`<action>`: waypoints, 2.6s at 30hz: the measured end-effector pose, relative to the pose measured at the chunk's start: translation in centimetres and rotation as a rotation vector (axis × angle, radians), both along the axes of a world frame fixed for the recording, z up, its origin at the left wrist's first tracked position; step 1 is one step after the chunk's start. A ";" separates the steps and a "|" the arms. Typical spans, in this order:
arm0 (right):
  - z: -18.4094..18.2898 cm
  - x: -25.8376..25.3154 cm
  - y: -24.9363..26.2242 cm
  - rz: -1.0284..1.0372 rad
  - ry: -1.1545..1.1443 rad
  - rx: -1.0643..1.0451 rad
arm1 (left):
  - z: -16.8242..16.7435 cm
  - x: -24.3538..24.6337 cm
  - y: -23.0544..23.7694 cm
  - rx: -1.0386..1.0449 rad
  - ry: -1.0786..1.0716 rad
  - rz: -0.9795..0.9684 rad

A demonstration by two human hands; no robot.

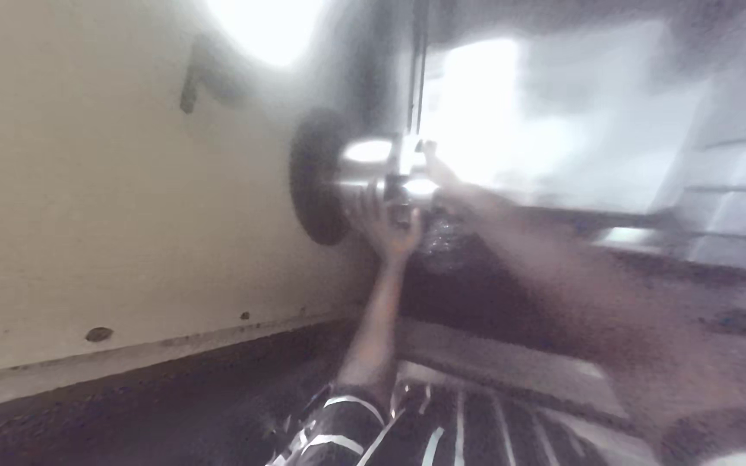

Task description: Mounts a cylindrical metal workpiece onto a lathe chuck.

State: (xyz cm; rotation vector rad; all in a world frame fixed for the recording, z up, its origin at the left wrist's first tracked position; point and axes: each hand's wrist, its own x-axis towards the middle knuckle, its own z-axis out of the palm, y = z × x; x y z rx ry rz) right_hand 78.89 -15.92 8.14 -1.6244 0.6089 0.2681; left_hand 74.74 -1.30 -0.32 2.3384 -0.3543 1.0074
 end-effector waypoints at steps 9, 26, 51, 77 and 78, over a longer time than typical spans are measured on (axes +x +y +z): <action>-1.1 0.1 -0.8 0.093 -0.101 0.080 | 5.1 1.2 1.4 0.041 0.069 -0.134; 1.3 -2.1 -2.0 0.164 -0.120 0.094 | 9.6 6.1 -0.3 0.232 0.431 0.058; -0.4 -4.0 -0.3 0.210 -0.193 -0.120 | 6.6 2.4 0.3 0.204 0.306 0.115; -9.4 -2.4 -6.8 -0.076 -0.240 0.072 | 10.8 4.0 -1.9 0.591 0.638 0.086; -12.2 -2.1 -6.8 -0.149 -0.217 0.089 | 10.8 4.0 -1.9 0.586 0.631 0.084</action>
